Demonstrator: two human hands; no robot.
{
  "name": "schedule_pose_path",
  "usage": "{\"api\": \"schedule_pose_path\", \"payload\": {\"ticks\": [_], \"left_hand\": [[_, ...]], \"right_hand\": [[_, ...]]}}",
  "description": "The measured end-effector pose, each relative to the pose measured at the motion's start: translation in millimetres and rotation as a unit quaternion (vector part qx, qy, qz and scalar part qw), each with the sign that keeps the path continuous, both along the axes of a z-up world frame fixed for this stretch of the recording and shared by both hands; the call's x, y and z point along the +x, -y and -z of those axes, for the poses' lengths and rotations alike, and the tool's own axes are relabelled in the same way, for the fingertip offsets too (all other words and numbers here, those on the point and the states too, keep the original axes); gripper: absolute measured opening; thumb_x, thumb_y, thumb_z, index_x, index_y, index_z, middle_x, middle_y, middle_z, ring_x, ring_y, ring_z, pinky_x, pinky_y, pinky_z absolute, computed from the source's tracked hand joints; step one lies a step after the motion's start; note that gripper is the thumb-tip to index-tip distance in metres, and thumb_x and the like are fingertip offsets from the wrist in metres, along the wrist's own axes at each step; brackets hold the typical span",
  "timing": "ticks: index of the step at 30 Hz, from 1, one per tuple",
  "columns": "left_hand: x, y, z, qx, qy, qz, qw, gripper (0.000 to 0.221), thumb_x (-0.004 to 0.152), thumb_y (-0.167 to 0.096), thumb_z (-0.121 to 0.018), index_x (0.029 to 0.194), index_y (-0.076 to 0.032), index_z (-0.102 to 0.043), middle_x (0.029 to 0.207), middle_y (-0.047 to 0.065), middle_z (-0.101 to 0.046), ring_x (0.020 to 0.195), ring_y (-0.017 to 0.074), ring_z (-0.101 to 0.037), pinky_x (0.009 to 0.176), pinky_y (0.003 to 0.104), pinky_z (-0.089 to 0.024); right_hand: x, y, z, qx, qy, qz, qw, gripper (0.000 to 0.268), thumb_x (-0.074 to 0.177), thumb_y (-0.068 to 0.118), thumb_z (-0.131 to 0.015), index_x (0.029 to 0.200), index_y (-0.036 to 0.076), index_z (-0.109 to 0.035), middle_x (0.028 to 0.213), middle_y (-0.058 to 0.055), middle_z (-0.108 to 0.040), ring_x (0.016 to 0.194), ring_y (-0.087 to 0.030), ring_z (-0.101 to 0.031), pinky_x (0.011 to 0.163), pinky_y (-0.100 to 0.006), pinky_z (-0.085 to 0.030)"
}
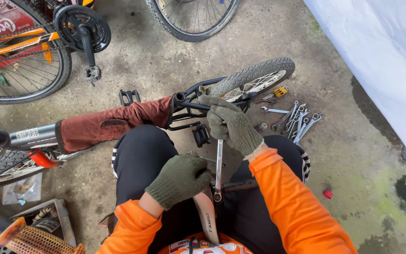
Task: Adjusting the height and angle of a bicycle seat using a wrench
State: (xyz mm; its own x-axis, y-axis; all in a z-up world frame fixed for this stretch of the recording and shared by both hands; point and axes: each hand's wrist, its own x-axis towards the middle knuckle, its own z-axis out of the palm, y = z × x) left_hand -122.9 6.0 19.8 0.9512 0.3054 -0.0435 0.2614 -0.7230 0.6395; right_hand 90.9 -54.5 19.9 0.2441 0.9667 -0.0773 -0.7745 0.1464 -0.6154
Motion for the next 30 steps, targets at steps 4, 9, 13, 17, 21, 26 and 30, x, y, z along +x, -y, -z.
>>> {"api": "schedule_pose_path", "payload": {"ticks": [4, 9, 13, 17, 21, 26, 30], "left_hand": [[10, 21, 48, 0.185, 0.052, -0.064, 0.979, 0.027, 0.08, -0.051, -0.062, 0.07, -0.026, -0.061, 0.066, -0.002, -0.062, 0.061, 0.025, -0.063, 0.055, 0.039, -0.049], [20, 15, 6, 0.065, -0.002, -0.011, 0.998, 0.025, 0.074, -0.027, -0.067, 0.092, -0.011, -0.075, 0.082, 0.012, -0.075, 0.068, 0.0397, -0.067, 0.057, 0.047, -0.052], [32, 18, 14, 0.072, -0.057, 0.014, 0.996, 0.017, 0.073, -0.025, -0.068, 0.085, -0.014, -0.073, 0.078, 0.009, -0.074, 0.068, 0.0381, -0.066, 0.061, 0.046, -0.053], [38, 18, 15, 0.054, -0.07, 0.036, 0.995, 0.016, 0.074, -0.019, -0.065, 0.087, -0.015, -0.073, 0.079, 0.009, -0.074, 0.067, 0.0376, -0.066, 0.061, 0.046, -0.052], [37, 17, 20, 0.019, -0.082, 0.045, 0.995, 0.023, 0.074, -0.017, -0.064, 0.094, -0.014, -0.074, 0.086, 0.009, -0.076, 0.075, 0.0366, -0.068, 0.067, 0.045, -0.053], [41, 14, 17, -0.049, -0.101, 0.057, 0.992, 0.032, 0.078, -0.01, -0.058, 0.106, -0.013, -0.075, 0.097, 0.007, -0.079, 0.086, 0.0313, -0.073, 0.076, 0.042, -0.056], [40, 16, 32, -0.064, -0.12, 0.042, 0.99, 0.033, 0.081, -0.01, -0.063, 0.113, -0.013, -0.074, 0.098, 0.007, -0.078, 0.086, 0.0275, -0.073, 0.078, 0.039, -0.058]], "right_hand": [[9, -10, -6, 0.105, -0.091, -0.157, 0.978, 0.012, 0.099, 0.01, -0.054, 0.097, 0.002, -0.063, 0.07, -0.003, -0.05, 0.046, -0.006, -0.035, 0.037, -0.018, -0.026], [9, -3, 42, 0.041, -0.055, -0.015, 0.998, 0.04, 0.102, 0.01, -0.046, 0.141, 0.001, -0.053, 0.063, -0.007, -0.04, 0.038, -0.012, -0.029, 0.029, -0.024, -0.027], [34, -1, 50, 0.067, -0.103, -0.11, 0.986, 0.055, 0.102, 0.041, -0.047, 0.132, -0.003, -0.059, 0.065, -0.007, -0.047, 0.046, -0.016, -0.032, 0.041, -0.034, -0.027], [22, 14, 73, 0.034, -0.077, -0.042, 0.996, 0.05, 0.107, 0.034, -0.043, 0.128, -0.011, -0.055, 0.064, -0.007, -0.048, 0.041, -0.016, -0.038, 0.034, -0.033, -0.031], [31, 21, 81, 0.072, -0.09, -0.097, 0.989, 0.05, 0.109, 0.033, -0.041, 0.131, -0.01, -0.055, 0.068, -0.014, -0.053, 0.043, -0.021, -0.04, 0.037, -0.035, -0.038], [27, 32, 90, 0.065, -0.072, -0.015, 0.995, 0.053, 0.111, 0.042, -0.036, 0.117, -0.005, -0.061, 0.065, -0.009, -0.049, 0.039, -0.02, -0.041, 0.034, -0.031, -0.032], [21, 45, 83, 0.044, -0.064, 0.012, 0.997, 0.051, 0.109, 0.042, -0.042, 0.112, -0.005, -0.062, 0.064, -0.01, -0.047, 0.039, -0.02, -0.041, 0.034, -0.034, -0.033]]}}
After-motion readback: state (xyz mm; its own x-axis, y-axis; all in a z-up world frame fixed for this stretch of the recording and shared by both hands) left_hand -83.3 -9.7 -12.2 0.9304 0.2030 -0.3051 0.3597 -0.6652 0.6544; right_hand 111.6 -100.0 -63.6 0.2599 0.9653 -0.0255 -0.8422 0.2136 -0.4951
